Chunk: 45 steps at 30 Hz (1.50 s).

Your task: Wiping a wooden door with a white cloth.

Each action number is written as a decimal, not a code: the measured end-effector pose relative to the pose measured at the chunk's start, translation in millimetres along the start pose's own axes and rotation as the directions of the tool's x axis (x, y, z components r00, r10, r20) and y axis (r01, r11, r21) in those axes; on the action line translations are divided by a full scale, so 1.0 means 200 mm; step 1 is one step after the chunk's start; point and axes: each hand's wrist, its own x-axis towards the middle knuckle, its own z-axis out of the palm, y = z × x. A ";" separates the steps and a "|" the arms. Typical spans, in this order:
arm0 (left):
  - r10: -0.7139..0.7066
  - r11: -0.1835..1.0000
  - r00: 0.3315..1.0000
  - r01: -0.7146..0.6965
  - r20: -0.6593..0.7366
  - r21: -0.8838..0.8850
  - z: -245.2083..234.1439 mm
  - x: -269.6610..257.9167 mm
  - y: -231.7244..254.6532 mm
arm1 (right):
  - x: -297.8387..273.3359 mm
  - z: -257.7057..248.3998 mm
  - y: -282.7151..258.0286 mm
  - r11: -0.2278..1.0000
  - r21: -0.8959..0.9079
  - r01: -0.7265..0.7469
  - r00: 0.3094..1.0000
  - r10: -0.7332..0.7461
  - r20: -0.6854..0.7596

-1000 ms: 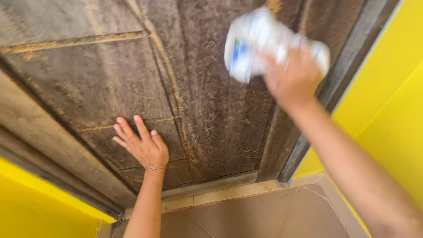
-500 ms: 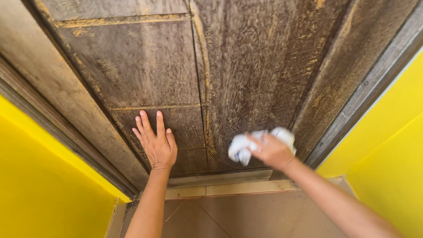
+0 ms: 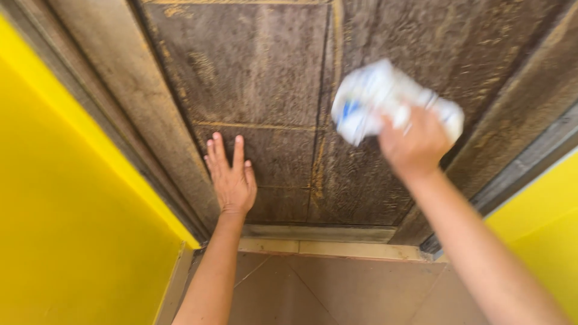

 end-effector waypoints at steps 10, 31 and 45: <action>-0.033 0.999 0.997 0.033 0.063 0.005 -0.09 0.00 0.02 | -0.73 -0.08 -0.39 0.735 0.575 0.358 0.779 -0.575 0.249; -0.017 0.998 0.998 0.014 0.063 0.061 -0.06 -0.03 -0.09 | -0.02 -0.02 -0.52 0.962 0.257 0.090 0.990 -0.114 0.082; -0.057 0.990 0.997 0.049 0.060 0.135 -0.14 -0.08 -0.25 | 0.33 0.07 -0.56 0.875 0.439 0.207 0.812 -0.404 0.422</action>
